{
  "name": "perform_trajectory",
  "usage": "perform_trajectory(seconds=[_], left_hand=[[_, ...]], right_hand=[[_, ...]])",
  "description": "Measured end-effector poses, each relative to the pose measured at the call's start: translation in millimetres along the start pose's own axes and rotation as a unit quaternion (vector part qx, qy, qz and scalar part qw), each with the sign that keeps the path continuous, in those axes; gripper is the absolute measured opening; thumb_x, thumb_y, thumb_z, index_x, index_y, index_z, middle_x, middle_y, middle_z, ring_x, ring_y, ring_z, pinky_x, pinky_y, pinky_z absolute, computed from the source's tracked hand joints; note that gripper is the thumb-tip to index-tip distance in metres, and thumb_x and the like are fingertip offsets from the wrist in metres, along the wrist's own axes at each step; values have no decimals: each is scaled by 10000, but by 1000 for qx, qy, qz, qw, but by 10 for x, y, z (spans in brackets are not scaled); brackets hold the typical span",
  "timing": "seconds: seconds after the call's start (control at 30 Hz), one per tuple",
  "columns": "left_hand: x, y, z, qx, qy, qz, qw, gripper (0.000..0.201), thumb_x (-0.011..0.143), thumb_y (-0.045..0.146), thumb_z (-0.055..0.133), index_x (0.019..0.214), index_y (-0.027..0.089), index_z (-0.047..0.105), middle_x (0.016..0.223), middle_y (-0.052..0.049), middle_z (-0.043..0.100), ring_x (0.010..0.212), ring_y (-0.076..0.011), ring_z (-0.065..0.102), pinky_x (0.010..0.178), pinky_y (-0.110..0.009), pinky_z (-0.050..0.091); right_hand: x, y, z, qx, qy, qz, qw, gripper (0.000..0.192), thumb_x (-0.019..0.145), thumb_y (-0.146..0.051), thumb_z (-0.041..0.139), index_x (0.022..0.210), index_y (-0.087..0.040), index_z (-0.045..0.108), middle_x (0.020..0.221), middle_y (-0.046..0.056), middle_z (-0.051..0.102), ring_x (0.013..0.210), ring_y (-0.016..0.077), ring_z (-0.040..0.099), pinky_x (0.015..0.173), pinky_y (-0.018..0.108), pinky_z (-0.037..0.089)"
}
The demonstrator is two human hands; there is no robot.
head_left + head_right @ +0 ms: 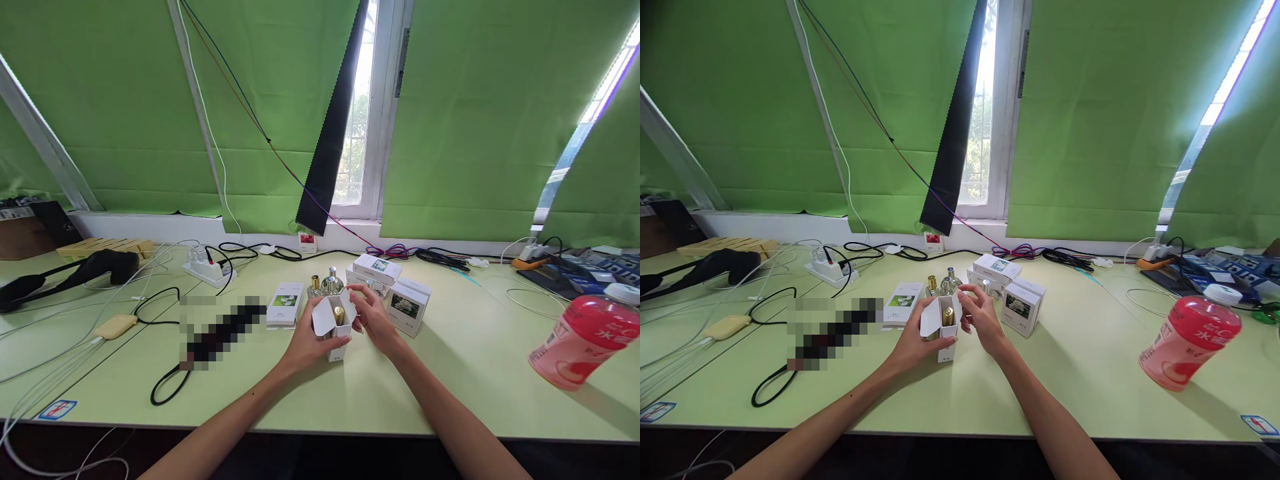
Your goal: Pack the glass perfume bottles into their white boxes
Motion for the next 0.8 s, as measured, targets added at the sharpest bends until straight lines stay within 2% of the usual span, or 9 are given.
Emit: perform_trajectory(seconds=[0.2,0.43,0.63,0.8], left_hand=[[-2,-41,-18,1,-1,2,1000,803,643,338,893,1299,262,437,1188,-71,693,1128,-285,678,958,-436,548],[-18,-12,-42,-5,7,5,1000,852,619,332,918,1316,276,432,1236,-83,655,1166,-318,655,1001,-476,509],[-22,-16,-55,11,9,22,1000,870,607,327,926,1319,300,427,1384,-99,548,1280,-333,574,1055,-485,483],[-18,-15,-42,-1,1,32,999,901,601,339,925,1336,294,407,1355,-106,559,1242,-333,601,1036,-489,499]], right_hand=[[4,-6,16,15,-10,-4,1000,486,799,-592,726,1076,-221,577,668,-80,504,426,56,389,397,216,282],[-26,-27,56,-23,-16,-12,1000,506,792,-614,735,1069,-221,577,638,-84,503,427,55,390,397,207,285],[-55,-45,98,-52,-25,-15,998,517,795,-607,736,1096,-225,561,616,-101,469,435,63,393,399,209,312],[-58,-10,104,-78,-33,-5,996,519,802,-574,752,1130,-230,543,644,-102,477,461,65,410,402,201,316]])
Point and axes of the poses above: each hand's wrist, its own x-axis towards the middle knuckle, its own z-axis out of the palm, y = z × x, the point moved 7 cm from there along x, towards the middle knuckle
